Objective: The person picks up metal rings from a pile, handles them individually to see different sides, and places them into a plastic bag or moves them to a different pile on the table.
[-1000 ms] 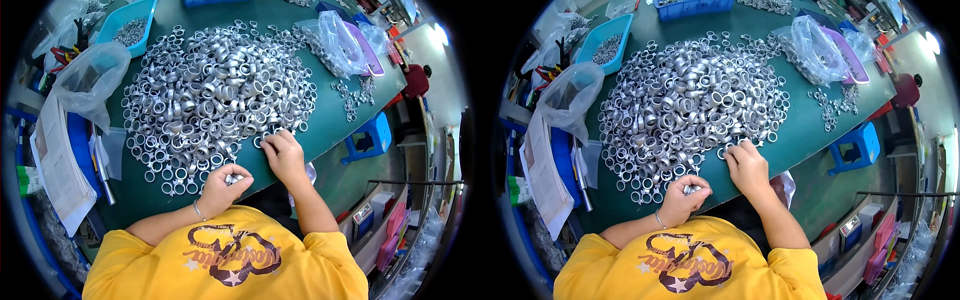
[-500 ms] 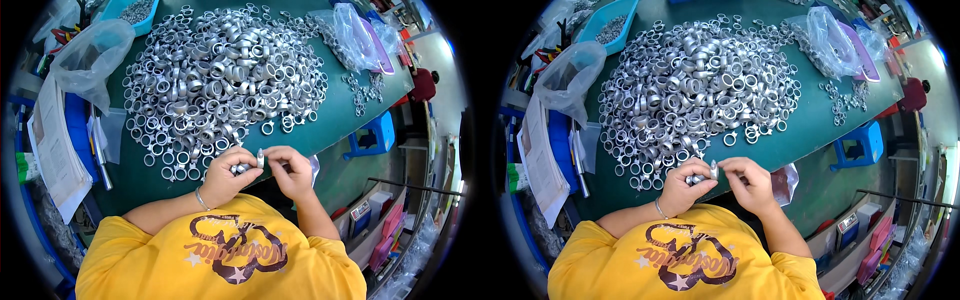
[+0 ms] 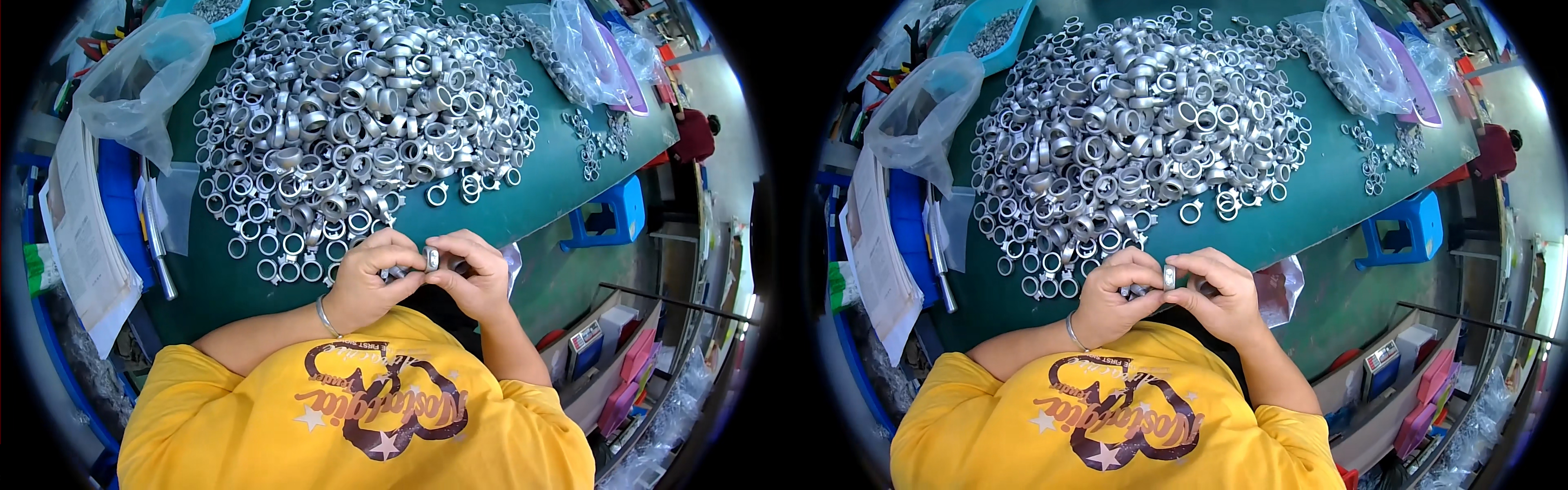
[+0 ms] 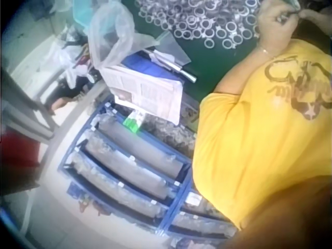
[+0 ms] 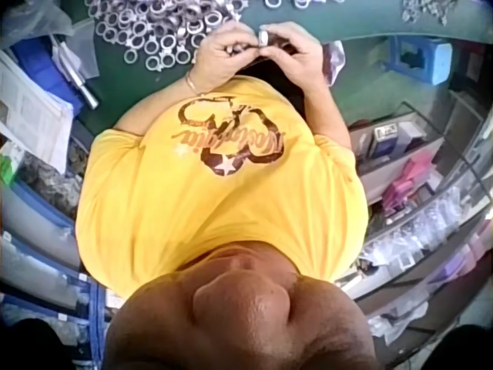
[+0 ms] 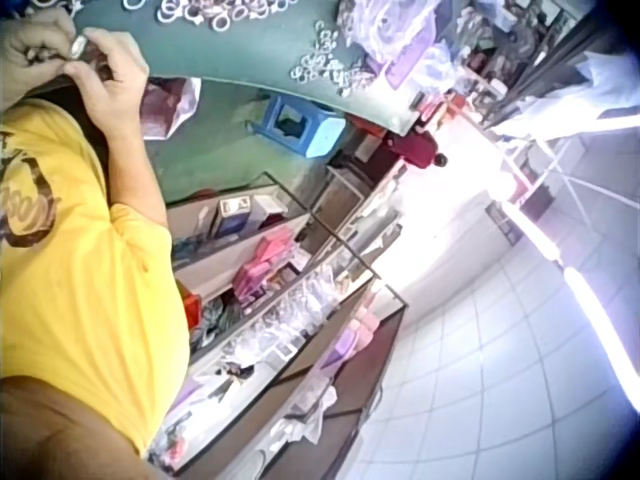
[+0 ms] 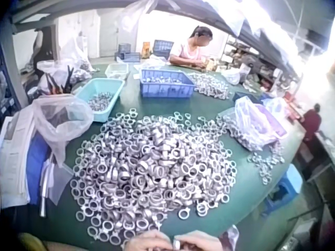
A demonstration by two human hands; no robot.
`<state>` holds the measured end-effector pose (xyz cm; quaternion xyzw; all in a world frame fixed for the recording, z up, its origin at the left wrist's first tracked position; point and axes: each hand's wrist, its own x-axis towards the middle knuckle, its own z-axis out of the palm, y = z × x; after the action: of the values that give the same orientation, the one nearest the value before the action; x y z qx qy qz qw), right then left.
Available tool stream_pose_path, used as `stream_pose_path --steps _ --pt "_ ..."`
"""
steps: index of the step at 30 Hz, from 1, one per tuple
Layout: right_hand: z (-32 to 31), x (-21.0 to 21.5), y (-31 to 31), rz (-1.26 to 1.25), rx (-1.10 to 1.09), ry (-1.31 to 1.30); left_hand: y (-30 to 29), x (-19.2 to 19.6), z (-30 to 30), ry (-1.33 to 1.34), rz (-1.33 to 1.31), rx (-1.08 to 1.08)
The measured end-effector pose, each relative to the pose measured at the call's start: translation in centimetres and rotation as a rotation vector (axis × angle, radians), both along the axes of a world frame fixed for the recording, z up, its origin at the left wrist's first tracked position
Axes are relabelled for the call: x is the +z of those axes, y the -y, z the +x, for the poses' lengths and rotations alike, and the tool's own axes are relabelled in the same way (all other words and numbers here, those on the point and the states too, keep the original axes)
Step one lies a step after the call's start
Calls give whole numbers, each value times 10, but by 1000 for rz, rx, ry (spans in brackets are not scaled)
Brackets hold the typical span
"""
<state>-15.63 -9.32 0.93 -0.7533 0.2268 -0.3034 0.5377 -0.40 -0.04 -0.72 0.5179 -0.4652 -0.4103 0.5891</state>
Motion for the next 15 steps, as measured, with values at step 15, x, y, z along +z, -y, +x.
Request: stream_pose_path --steps 15 --pt "-13 -9 1 983 58 345 0 6 0 -159 230 31"
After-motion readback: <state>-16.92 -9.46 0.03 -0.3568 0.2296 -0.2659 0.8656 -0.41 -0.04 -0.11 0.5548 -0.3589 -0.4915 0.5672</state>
